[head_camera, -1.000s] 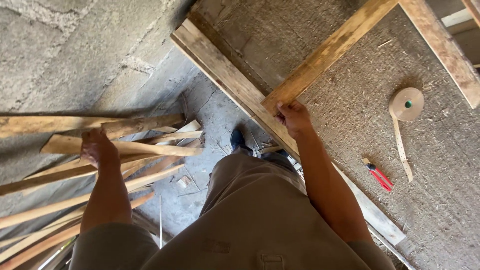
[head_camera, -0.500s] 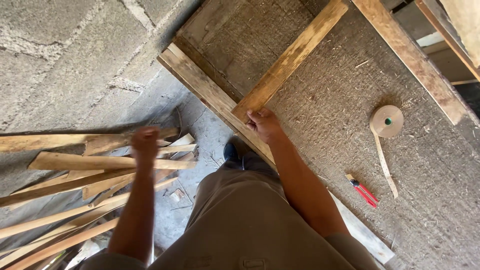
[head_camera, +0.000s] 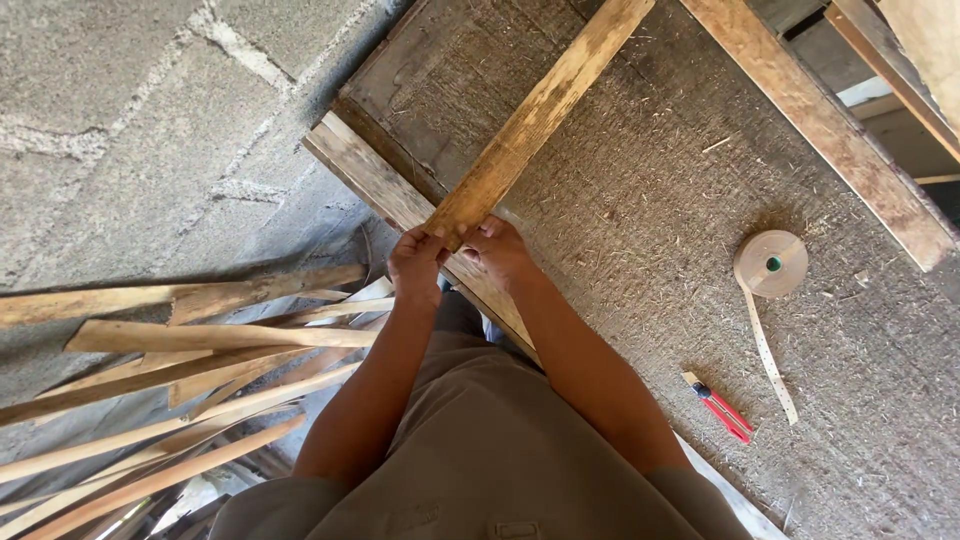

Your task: Manually shave or trim thin strips of wood using a utility knife on a workbench.

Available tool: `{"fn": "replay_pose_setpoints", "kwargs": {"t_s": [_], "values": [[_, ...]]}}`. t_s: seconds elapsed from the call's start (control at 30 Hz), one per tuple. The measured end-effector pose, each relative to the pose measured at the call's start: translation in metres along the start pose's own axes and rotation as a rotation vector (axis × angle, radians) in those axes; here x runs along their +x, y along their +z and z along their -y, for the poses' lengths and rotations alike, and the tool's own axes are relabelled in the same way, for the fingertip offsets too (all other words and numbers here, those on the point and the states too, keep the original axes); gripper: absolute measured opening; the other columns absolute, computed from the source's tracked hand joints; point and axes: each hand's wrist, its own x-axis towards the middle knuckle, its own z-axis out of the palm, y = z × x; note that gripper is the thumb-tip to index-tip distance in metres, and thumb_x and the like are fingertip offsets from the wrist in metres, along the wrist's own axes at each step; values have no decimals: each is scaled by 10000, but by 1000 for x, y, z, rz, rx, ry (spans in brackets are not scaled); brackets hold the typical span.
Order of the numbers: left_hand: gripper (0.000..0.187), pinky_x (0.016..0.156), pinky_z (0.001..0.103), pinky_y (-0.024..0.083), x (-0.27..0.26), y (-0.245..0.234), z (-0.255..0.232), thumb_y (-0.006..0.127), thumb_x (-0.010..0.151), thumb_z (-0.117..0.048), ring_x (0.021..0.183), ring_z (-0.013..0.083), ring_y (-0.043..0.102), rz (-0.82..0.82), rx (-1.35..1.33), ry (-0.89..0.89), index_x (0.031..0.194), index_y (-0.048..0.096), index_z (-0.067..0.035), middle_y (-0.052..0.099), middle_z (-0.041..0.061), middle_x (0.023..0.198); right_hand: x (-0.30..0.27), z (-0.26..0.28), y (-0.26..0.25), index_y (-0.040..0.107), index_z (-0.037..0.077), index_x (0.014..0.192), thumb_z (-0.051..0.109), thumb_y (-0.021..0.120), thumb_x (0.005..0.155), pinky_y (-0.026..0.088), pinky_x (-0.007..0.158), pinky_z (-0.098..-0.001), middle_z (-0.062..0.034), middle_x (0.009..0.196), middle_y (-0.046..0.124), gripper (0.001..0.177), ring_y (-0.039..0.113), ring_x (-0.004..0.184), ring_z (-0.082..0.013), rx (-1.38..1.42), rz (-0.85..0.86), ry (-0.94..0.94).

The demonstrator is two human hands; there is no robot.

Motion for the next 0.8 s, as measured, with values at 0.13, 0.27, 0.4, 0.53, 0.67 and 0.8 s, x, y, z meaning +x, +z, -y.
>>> {"fn": "replay_pose_setpoints", "kwargs": {"t_s": [0.13,0.27,0.4,0.53,0.67,0.8], "values": [[163,745,294,590,23,-1,-28,751,940,-71,835,152,703,-16,-37,-45,1082,697,-11,734,50,982,23,13,7,661,64,1142,308,742,959,557,834,-307,-40,1078,718,315,678,963,-147,-104,-17,-25],[178,738,299,584,69,-33,-42,757,922,-74,823,156,698,-43,-65,-58,1085,700,-33,740,49,979,45,35,16,657,63,1153,359,722,955,579,804,-305,-38,1061,709,362,674,932,-150,-76,-36,-61],[172,728,307,592,123,-52,-61,768,924,-80,819,149,688,-46,-43,-28,1076,700,-39,728,39,969,94,52,12,618,31,1241,322,720,972,593,750,-320,-62,1078,715,410,681,889,-170,-20,-148,-151],[142,716,298,596,162,-55,-82,765,916,-83,806,146,699,-76,-6,-51,1043,719,-39,741,39,952,142,76,16,487,48,1414,214,699,988,604,728,-331,-86,1139,716,503,701,881,-197,-38,-267,-260],[138,676,296,584,207,-64,-73,778,903,-79,761,149,685,-86,13,-67,1023,721,-41,741,46,928,155,107,32,376,87,1536,155,664,982,632,763,-325,-70,1200,724,628,724,933,-202,-127,-334,-307],[133,606,284,546,229,-56,-78,788,907,-76,688,148,648,-97,35,-67,1002,704,-38,715,51,860,170,120,40,301,106,1618,97,642,993,648,804,-327,-95,1233,731,712,739,1000,-223,-285,-355,-359]]}}
